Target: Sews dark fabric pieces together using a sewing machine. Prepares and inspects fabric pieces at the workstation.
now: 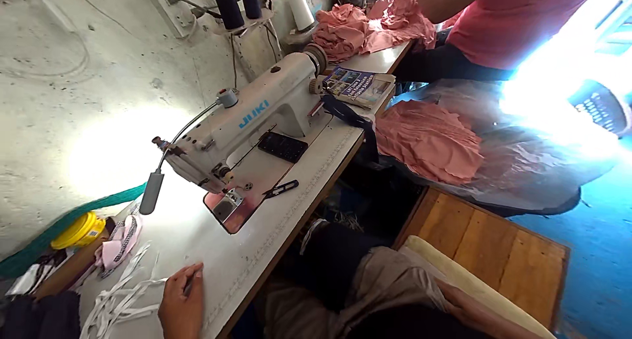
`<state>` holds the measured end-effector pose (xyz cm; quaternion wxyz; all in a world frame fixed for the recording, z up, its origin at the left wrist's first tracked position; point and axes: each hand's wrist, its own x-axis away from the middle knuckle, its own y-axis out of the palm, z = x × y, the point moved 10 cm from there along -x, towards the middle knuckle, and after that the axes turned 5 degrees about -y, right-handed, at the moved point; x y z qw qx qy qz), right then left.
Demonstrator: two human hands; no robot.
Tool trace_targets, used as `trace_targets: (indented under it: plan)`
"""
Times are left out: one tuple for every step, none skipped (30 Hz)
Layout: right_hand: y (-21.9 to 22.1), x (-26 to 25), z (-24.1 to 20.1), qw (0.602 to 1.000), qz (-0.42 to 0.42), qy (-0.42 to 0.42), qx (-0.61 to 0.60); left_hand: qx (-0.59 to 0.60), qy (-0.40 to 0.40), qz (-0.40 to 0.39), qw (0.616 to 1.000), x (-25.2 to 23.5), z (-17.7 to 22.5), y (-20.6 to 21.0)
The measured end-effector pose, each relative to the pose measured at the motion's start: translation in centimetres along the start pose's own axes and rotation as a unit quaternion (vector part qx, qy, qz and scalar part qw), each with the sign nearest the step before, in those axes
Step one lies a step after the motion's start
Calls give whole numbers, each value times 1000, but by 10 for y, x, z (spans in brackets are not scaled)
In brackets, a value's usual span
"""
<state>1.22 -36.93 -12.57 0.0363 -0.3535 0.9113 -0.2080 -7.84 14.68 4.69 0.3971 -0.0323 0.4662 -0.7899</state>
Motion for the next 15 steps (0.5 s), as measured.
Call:
trace_targets:
  plan:
    - [6, 0, 4, 999, -36, 14, -8, 1, 0, 3, 1000, 2, 0, -1]
    - [9, -2, 8, 997, -67, 32, -14, 2, 1, 6, 1000, 4, 1, -1]
    - [12, -6, 13, 994, -94, 52, -15, 2, 2, 9, 1000, 6, 2, -1]
    - [15, -12, 20, 992, -107, 64, -12, 4, 3, 11, 1000, 7, 3, -2]
    - [17, -18, 26, 991, -112, 68, -12, 4, 3, 13, 1000, 8, 3, -3]
    - [20, -24, 28, 992, -112, 63, -7, 4, 4, 14, 1000, 9, 4, -4]
    - [23, -32, 29, 992, -111, 55, 0, 3, 1, 15, 1000, 9, 4, -4]
    - [28, -40, 32, 992, -118, 51, 11, 0, 0, 16, 1000, 10, 4, -4]
    - [33, -49, 32, 989, -137, 49, 32, -1, 0, 19, 1000, 9, 3, -4]
    - [38, -56, 27, 985, -158, 42, 63, -1, -2, 20, 1000, 9, 2, -4]
    - [43, -61, 27, 981, -168, 38, 92, -1, -6, 19, 1000, 9, 0, -4]
    - [44, -66, 26, 977, -170, 42, 126, -1, -11, 17, 1000, 9, 0, -4]
    - [41, -67, 14, 973, -168, 75, 140, -1, -14, 15, 1000, 9, 1, -3]
    - [34, -65, -12, 966, -161, 143, 141, 0, -14, 15, 1000, 10, 2, -3]
    - [25, -61, -45, 953, -143, 233, 129, 1, -13, 16, 1000, 10, 3, -4]
